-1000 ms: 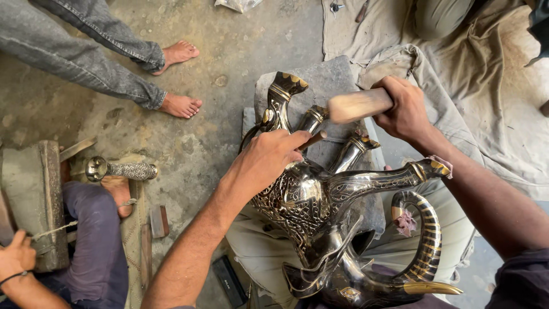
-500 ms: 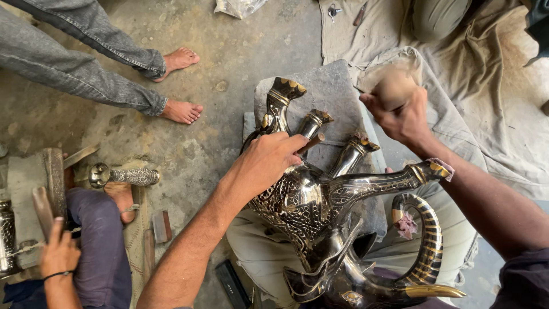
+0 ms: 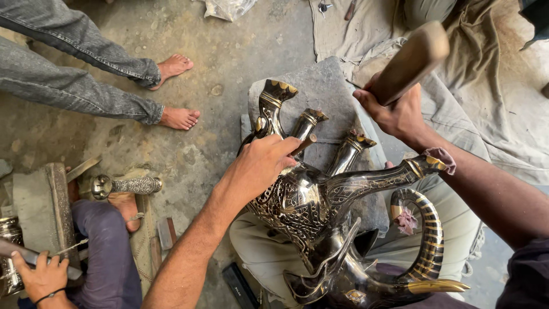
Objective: The person uses a wooden mallet and a metal chisel to engrave decorative patterns onto a silver elephant-shaped vessel. They repeatedly strike the chisel to create fine details on the surface of the metal object.
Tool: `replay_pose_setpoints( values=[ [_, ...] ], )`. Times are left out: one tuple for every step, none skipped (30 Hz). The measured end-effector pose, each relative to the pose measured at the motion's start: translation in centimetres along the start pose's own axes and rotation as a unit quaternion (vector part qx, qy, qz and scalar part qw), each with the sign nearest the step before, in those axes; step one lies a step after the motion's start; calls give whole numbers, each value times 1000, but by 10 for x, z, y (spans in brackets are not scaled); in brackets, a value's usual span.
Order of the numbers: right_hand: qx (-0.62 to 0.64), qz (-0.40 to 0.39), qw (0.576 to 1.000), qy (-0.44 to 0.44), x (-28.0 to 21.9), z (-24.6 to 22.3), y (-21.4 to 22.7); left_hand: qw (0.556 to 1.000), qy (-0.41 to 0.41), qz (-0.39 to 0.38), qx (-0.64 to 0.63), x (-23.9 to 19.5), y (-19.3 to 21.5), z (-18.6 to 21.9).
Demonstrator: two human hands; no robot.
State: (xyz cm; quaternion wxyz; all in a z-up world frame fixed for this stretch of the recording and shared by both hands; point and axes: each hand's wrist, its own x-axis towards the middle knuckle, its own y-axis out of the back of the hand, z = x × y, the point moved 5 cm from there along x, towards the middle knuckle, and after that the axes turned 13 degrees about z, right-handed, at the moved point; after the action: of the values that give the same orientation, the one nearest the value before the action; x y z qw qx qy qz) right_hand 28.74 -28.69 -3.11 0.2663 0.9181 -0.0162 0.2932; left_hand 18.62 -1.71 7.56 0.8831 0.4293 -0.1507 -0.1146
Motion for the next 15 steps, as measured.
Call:
replay_pose_setpoints(
  values=[
    [6,-17,999,-39,0,4,-2,1000,-5,1,-1,0,0,0],
    [-37,-6,999,27,1,0,-1,1000,-10,2,-2,0,1,1],
    [-79,6,992,93,0,-5,0,1000,-16,3,-3,0,1,1],
    [-121,17,980,159,-1,-9,0,1000,-10,0,-2,0,1,0],
    [-86,9,992,87,-2,-3,1,1000,-3,-3,-3,0,0,-1],
    [-51,0,999,14,-3,4,0,1000,4,-6,-3,0,-1,-2],
    [-15,-8,998,-57,-4,10,0,1000,0,-5,-4,0,0,-1],
    [-67,-10,998,15,-4,5,-1,1000,-4,-5,-5,-1,0,-1],
    [-117,-12,989,87,-3,0,-2,1000,-9,-4,-5,1,1,0],
    [-167,-14,973,159,-3,-4,-4,1000,-8,-4,-7,2,1,-1],
    [-123,-20,990,62,-3,4,-2,1000,-6,-6,-11,2,0,-1],
    [-78,-26,996,-36,-4,13,-2,1000,-4,-8,-14,2,0,-1],
    [-30,-34,990,-130,-6,21,-3,1000,-4,-7,-12,1,0,-1],
    [-78,-22,996,-21,-3,12,-3,1000,-3,-7,-9,1,0,-1],
    [-124,-11,988,87,-3,3,-3,1000,-4,-8,-7,1,0,-2]
  ],
)
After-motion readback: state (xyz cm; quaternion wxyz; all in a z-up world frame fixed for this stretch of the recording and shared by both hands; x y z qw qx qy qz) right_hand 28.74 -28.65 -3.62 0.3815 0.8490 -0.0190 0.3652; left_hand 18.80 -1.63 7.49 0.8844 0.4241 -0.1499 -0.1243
